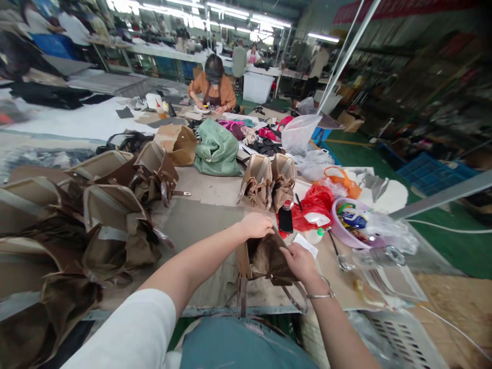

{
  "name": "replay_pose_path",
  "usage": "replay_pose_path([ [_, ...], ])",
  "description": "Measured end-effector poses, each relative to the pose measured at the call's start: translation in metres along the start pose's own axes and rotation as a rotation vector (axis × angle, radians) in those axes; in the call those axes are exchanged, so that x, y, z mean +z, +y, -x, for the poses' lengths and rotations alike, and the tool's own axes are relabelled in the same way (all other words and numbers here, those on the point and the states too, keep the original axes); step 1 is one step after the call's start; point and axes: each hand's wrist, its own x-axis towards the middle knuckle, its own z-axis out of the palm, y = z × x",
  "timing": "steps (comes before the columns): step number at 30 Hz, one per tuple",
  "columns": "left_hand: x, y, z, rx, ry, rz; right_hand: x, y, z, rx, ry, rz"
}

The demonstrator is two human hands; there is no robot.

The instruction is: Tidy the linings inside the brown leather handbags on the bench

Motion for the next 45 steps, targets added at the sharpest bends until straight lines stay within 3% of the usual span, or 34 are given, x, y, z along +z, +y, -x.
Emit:
replay_pose_path([
  [11,0.008,0.004,-0.003,-0.107,0.011,0.030,0.004,0.004,-0.001,-0.035,0.022,-0.014],
  [23,0.012,0.001,0.000,-0.069,0.053,0.075,-0.007,-0.001,0.001,0.025,-0.064,-0.075],
  [29,0.015,0.000,-0.002,-0.059,0.073,0.055,-0.016,-0.011,-0.016,0.008,-0.082,-0.078],
  [36,0.017,0.001,-0.002,-0.080,0.077,0.039,-0.008,-0.013,-0.032,0.077,-0.084,-0.007],
  [41,0.011,-0.002,0.000,-0.093,0.063,0.090,-0.005,-0.011,-0.034,0.067,-0.072,0.025],
  [45,0.000,-0.011,0.005,0.003,0.034,0.180,-0.005,-0.013,-0.033,0.031,-0.040,0.083],
])
